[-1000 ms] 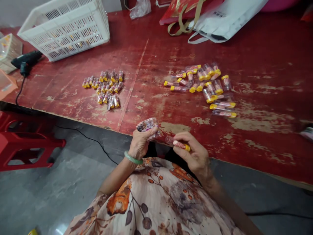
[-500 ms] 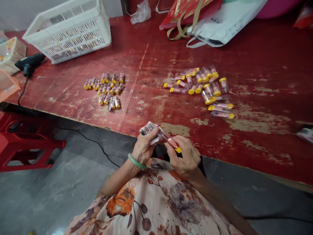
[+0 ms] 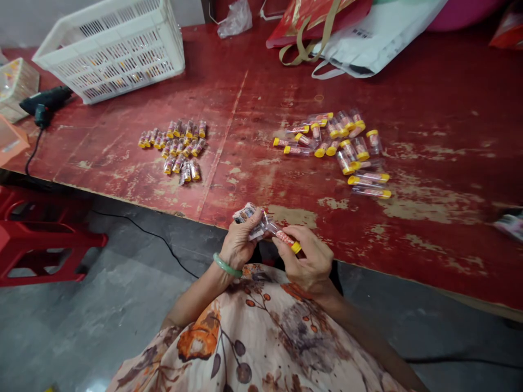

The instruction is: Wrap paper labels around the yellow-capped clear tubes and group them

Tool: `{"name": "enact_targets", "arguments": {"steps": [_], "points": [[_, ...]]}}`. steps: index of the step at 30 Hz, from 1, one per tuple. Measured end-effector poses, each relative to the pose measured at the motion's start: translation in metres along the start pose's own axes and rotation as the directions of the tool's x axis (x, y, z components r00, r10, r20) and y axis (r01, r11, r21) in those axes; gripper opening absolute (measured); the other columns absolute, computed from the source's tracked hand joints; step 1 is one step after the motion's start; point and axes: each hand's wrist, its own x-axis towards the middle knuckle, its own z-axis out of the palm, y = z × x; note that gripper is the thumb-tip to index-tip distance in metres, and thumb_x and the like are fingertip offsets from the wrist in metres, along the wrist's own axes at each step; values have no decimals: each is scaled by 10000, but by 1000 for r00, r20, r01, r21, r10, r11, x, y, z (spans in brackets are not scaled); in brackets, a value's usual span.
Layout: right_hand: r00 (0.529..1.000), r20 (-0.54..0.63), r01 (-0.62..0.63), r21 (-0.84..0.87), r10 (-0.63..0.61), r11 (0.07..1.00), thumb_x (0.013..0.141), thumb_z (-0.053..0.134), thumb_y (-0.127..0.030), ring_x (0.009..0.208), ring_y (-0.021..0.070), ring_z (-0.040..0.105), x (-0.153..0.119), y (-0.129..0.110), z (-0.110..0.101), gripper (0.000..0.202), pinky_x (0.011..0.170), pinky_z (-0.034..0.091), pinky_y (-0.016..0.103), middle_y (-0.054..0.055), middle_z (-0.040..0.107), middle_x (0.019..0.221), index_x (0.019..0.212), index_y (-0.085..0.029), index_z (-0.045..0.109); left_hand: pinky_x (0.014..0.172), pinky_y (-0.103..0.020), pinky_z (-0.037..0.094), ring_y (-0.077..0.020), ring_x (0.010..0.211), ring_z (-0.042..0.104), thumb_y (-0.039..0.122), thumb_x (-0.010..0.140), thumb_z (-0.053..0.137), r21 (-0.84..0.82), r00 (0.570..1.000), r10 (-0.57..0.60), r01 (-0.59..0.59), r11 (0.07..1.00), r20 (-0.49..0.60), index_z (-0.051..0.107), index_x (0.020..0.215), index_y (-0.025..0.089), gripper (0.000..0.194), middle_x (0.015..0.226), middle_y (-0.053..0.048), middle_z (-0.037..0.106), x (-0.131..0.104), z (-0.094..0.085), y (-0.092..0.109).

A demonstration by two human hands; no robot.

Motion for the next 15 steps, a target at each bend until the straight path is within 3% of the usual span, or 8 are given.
{"name": "enact_targets", "arguments": {"steps": [3, 8, 15], "points": [[993, 29, -117, 63, 116, 991, 845, 621, -201, 713, 177, 656, 1, 1, -1, 94, 672, 561, 306, 45, 676, 812, 939, -210, 622, 557, -239, 530, -120, 585, 624, 267, 506, 907, 17, 1000, 3, -4, 1000, 24, 637, 720, 118, 376, 669, 2, 659, 1, -2, -2], [993, -28, 113, -61, -115, 992, 797, 675, -142, 851, 220, 682, -7, 8, 4, 273, 733, 572, 336, 60, 690, 895, 1041, -238, 598, 560, -244, 526, -125, 587, 626, 303, 461, 921, 52, 1000, 7, -8, 999, 17, 638, 710, 115, 422, 666, -1, 658, 3, -4, -5], [992, -34, 119, 16, -118, 993, 815, 684, -182, 841, 212, 668, 0, 8, 10, 367, 728, 591, 353, 81, 654, 933, 1148, -231, 538, 629, -233, 509, -114, 622, 629, 273, 518, 901, 108, 983, 116, -131, 985, 142, 675, 771, 105, 378, 714, -15, 685, -4, -3, -7]]}}
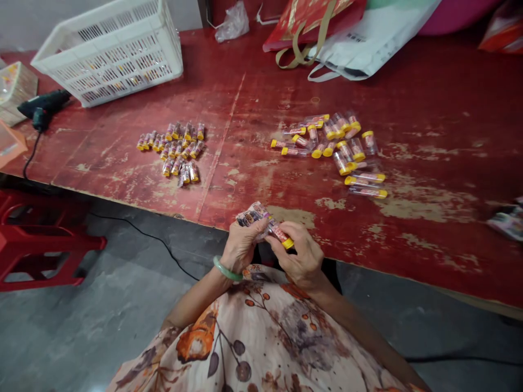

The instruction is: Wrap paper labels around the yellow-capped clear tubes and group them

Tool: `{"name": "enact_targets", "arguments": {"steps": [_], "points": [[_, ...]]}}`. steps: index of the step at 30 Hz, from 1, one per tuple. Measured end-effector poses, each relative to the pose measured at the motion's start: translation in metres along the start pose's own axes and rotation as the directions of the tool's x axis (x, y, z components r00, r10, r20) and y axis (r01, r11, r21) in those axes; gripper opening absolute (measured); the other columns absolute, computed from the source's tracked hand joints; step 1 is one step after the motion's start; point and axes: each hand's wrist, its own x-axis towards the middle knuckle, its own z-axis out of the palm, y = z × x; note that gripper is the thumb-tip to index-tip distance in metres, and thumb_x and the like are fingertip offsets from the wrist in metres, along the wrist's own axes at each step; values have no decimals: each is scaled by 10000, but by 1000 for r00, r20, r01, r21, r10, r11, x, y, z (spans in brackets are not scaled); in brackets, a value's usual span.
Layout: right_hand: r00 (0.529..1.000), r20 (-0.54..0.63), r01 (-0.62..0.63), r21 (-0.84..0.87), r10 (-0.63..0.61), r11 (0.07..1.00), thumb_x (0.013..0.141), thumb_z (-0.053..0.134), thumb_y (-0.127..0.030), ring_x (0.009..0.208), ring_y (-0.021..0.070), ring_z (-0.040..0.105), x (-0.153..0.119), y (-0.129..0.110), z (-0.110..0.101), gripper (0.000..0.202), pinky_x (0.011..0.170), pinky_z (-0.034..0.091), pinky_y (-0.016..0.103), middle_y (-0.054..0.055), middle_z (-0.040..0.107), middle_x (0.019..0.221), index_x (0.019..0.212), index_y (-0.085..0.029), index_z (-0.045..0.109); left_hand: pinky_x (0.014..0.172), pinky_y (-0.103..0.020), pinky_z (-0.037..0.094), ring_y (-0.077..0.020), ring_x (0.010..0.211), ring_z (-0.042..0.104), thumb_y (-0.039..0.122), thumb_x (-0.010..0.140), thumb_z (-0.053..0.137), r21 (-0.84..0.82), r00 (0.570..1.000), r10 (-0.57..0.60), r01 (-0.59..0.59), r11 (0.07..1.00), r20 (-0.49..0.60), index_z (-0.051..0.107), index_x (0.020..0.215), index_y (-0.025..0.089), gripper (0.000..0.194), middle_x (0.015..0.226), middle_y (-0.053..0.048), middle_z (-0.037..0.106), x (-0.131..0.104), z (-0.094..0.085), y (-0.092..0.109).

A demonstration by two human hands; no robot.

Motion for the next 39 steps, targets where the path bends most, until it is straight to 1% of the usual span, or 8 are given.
{"name": "enact_targets", "arguments": {"steps": [2, 4, 6, 9, 13, 21, 33, 39], "points": [[993, 121, -31, 130, 15, 991, 814, 692, -234, 962, 236, 648, 4, 3, -6, 398, 792, 585, 383, 114, 635, 1049, 1182, -215, 538, 615, -239, 513, -120, 611, 630, 290, 536, 893, 19, 1000, -8, 8, 1000, 6, 678, 775, 103, 372, 712, -23, 687, 1, -2, 3], [946, 316, -165, 269, 75, 949, 841, 651, -262, 1081, 254, 607, 7, 6, -14, 401, 839, 573, 400, 141, 588, 1203, 1222, -210, 539, 604, -244, 521, -122, 599, 632, 312, 547, 887, 24, 1000, -22, 22, 999, 6, 679, 790, 112, 378, 715, -21, 689, 2, -5, 6], [899, 415, -293, 325, 143, 899, 874, 575, -225, 1050, 229, 615, 8, 8, -21, 351, 816, 574, 376, 139, 562, 1270, 1223, -217, 550, 605, -242, 528, -122, 600, 638, 321, 543, 890, 21, 999, -41, 40, 999, 30, 677, 798, 122, 387, 722, -18, 692, 3, -8, 7], [940, 276, -280, 285, 202, 916, 866, 544, -161, 861, 177, 639, 7, 8, -23, 266, 747, 569, 346, 109, 628, 1147, 1121, -213, 600, 636, -254, 545, -138, 641, 655, 315, 524, 900, 31, 993, -85, 82, 996, 78, 680, 818, 117, 418, 760, -34, 703, 1, -9, 7], [987, 100, -142, 175, 126, 974, 840, 552, -115, 893, 195, 658, 8, 4, -15, 230, 755, 562, 354, 80, 676, 989, 1036, -212, 623, 624, -271, 554, -154, 666, 658, 304, 514, 905, 66, 982, -154, 147, 987, 108, 690, 856, 107, 449, 796, -46, 709, -6, -5, 5], [990, -65, -118, 143, 128, 983, 793, 602, -97, 788, 177, 698, 7, -5, -8, 237, 675, 579, 306, 43, 722, 919, 960, -246, 680, 616, -252, 515, -125, 621, 620, 303, 465, 918, 67, 988, -108, 101, 993, 110, 692, 783, 122, 429, 726, -11, 686, -13, 2, 3], [991, -77, -107, 66, 112, 992, 805, 604, -94, 765, 185, 694, 7, -9, -8, 207, 668, 585, 328, 60, 718, 884, 957, -224, 658, 651, -240, 536, -128, 676, 642, 266, 565, 881, 72, 980, -117, 107, 992, 160, 708, 822, 123, 341, 781, -26, 700, -13, -3, 6], [999, -45, -18, -112, 13, 994, 803, 642, -96, 747, 184, 702, -8, 1, -3, 263, 635, 567, 295, 37, 723, 888, 1015, -251, 649, 654, -254, 547, -134, 679, 649, 283, 575, 879, 56, 981, -116, 108, 993, 156, 710, 858, 126, 365, 794, -35, 699, -13, -4, 5]]}}
